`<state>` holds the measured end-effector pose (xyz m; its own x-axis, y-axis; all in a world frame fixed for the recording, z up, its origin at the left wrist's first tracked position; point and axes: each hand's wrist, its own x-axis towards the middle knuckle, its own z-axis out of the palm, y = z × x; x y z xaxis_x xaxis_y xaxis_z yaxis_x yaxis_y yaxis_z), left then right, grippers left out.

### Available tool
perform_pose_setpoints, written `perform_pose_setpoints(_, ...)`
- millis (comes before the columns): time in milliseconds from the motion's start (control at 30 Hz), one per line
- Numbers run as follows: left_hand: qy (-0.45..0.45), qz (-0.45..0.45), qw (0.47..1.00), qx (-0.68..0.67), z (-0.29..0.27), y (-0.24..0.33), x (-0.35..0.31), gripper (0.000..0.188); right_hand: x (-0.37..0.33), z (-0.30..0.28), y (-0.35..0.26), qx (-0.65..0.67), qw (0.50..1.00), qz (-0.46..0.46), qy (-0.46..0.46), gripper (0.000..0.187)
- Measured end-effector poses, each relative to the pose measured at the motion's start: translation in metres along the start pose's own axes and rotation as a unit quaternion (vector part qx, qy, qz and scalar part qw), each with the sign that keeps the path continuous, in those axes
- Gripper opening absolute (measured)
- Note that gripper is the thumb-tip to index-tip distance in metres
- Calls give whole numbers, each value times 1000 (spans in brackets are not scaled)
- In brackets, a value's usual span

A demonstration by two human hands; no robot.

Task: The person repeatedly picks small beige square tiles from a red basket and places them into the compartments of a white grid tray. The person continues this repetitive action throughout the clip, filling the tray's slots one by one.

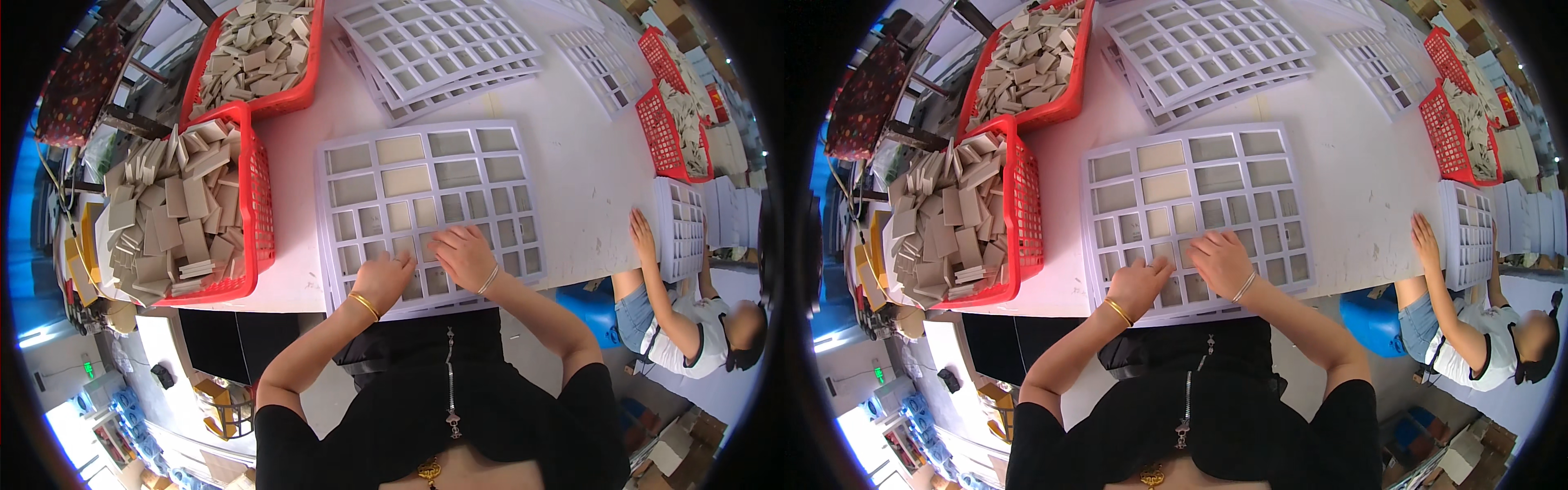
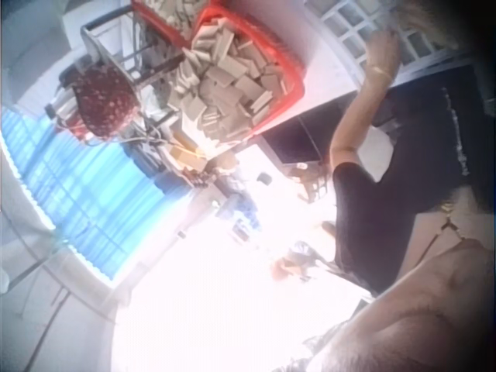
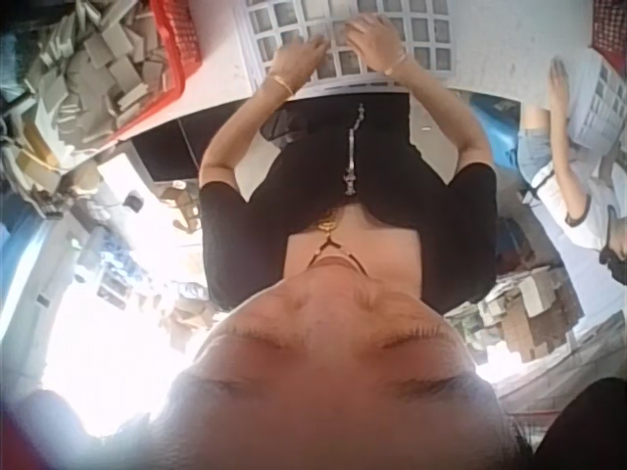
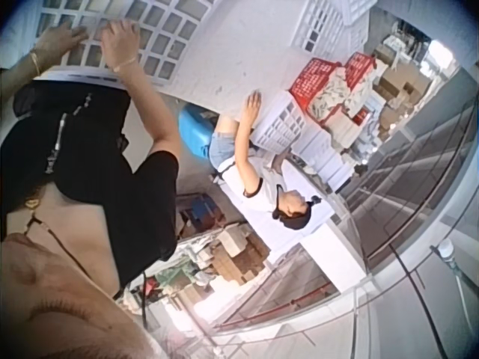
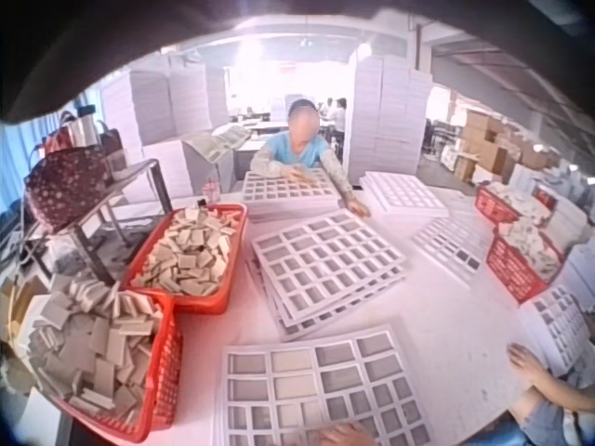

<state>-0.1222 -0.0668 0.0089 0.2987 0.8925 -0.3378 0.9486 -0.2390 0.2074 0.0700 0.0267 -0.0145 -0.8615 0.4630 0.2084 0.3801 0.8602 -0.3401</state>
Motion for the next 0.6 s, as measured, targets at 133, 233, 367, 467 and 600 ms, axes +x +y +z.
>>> perform_pose_setpoints(133,-65,-11,998,4,-2,-5,6,39,0,1,-7,-33,997,15,-65,32)
perform_pose_setpoints(233,121,-16,987,-105,11,-21,2,38,3,-7,-4,33,993,67,-94,35)
perform_pose_setpoints(367,299,-231,870,-317,-5,-51,-30,34,-15,-29,26,78,981,129,121,44)
perform_pose_setpoints(467,348,-271,863,-249,54,-90,-61,50,-57,-23,78,-22,931,254,262,50)
perform_pose_setpoints(600,218,-304,840,-393,56,-74,-73,55,-115,-5,122,41,847,506,156,52)
